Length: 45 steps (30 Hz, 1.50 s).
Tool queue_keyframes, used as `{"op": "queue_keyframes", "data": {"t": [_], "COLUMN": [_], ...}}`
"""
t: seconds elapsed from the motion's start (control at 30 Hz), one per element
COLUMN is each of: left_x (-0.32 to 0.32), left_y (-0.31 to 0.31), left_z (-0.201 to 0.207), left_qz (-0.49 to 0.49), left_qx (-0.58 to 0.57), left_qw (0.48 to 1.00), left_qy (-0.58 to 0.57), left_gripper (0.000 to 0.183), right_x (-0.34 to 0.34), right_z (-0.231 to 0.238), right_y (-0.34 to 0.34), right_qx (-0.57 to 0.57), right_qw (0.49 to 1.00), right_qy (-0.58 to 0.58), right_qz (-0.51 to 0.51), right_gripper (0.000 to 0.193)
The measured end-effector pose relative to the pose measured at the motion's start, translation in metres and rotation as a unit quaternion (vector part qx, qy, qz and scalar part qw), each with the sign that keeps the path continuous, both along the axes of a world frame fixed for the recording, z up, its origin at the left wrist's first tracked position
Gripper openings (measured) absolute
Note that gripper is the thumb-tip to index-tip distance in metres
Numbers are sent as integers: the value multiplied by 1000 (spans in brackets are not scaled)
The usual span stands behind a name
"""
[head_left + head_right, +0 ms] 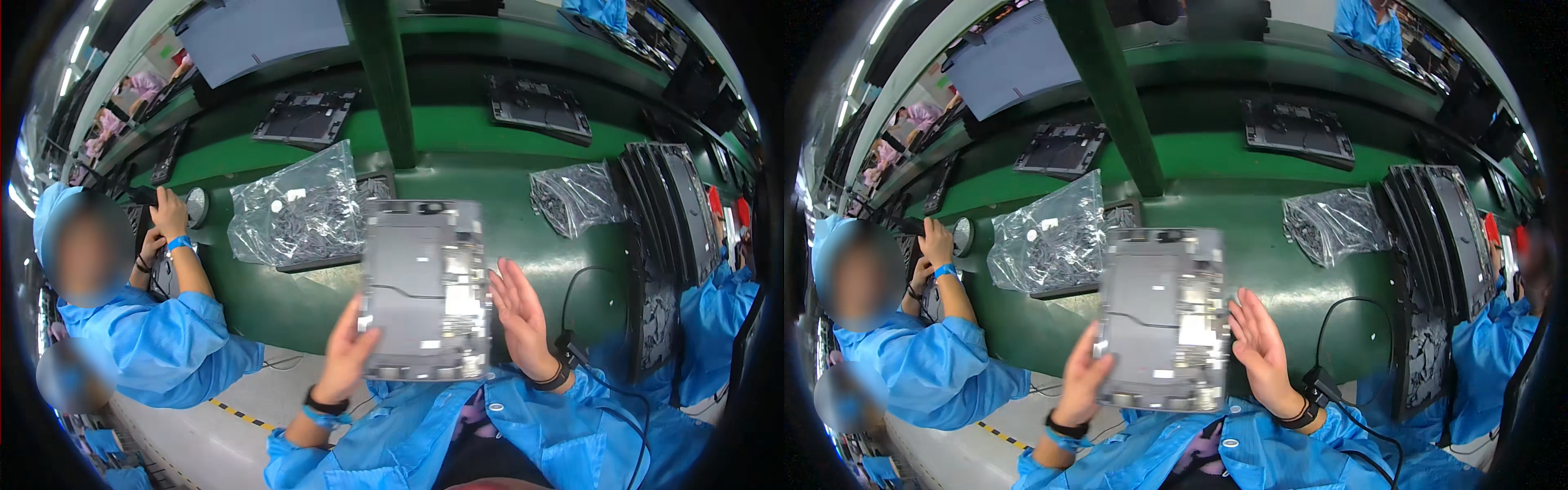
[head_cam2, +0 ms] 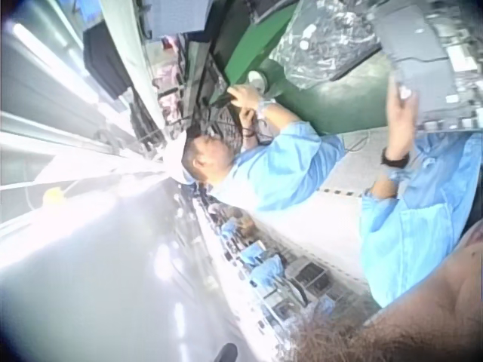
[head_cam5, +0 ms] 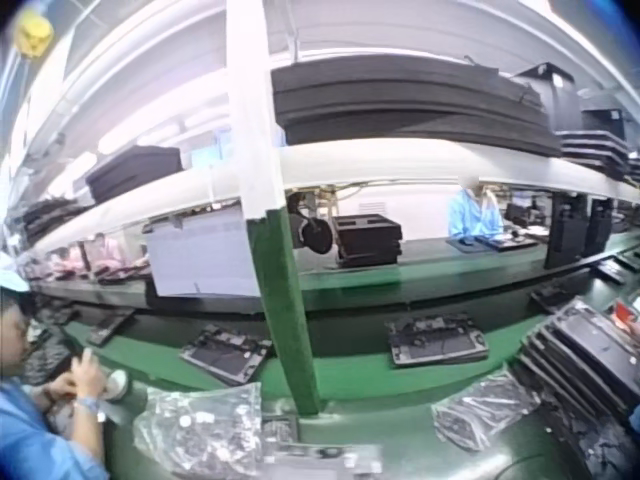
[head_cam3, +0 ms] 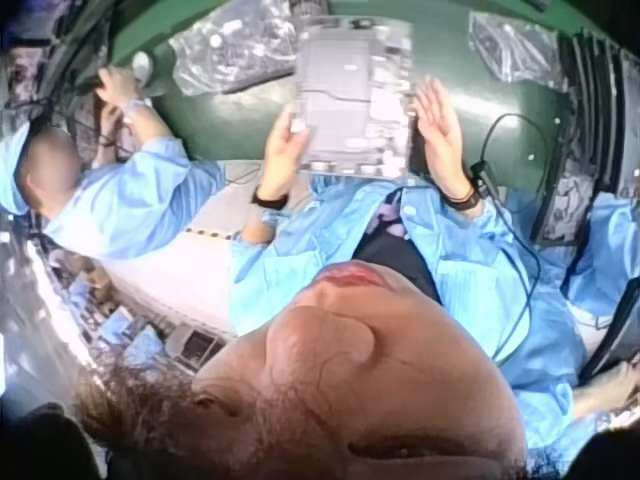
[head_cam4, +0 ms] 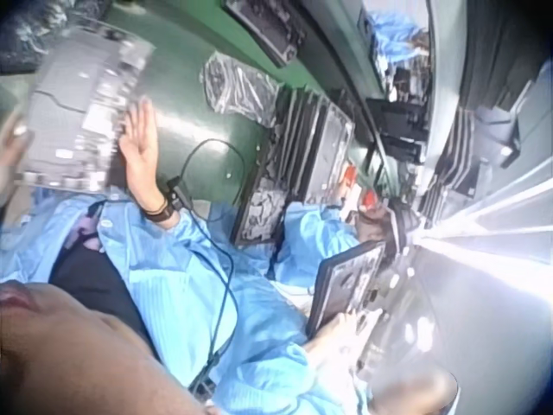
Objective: The recorder is assembling internal components of a laptop or tablet on a factory production line.
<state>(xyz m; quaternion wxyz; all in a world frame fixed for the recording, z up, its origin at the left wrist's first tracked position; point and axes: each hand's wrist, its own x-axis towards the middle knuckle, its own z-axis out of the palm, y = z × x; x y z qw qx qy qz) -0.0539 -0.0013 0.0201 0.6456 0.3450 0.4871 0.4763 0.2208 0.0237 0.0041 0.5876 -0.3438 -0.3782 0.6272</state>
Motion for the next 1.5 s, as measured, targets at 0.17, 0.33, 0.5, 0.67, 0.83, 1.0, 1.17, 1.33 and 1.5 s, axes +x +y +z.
{"op": "queue_keyframes", "data": {"t": [0.17, 0.33, 0.5, 0.67, 0.83, 1.0, 1.17, 1.33, 1.5], "left_x": [-118, -185, -155, -101, -56, -52, -97, -127, -219], "left_y": [40, 188, 351, 435, 464, 499, 513, 427, 428], "left_z": [54, 85, 35, -12, -51, -82, -107, 9, -52], "left_qz": [82, 1, -10, -89, -55, -86, -100, 115, 34], "left_qx": [105, 129, 117, 107, 90, 218, 302, 76, -135], "left_qw": [984, 984, 990, 990, 994, 933, 733, 649, 656], "left_qy": [114, 120, 84, 35, 24, 274, 601, 749, 742], "left_gripper": [76, 62, 59, 50, 57, 60, 41, 44, 77], "right_x": [0, 4, 12, 18, 13, 2, -4, 10, 16], "right_z": [7, -7, -17, -16, -23, -22, -26, -16, -17], "right_y": [37, 54, 59, 62, 69, 75, 80, 79, 83], "right_qx": [58, 52, 13, -6, 2, 62, 91, 111, 124], "right_qw": [992, 989, 986, 977, 969, 953, 942, 922, 922], "right_qy": [-87, -110, -166, -213, -245, -296, -323, -369, -361], "right_qz": [75, 88, 30, 0, -7, 8, 26, -27, -67], "right_gripper": [52, 35, 24, 20, 20, 17, 16, 16, 19]}}
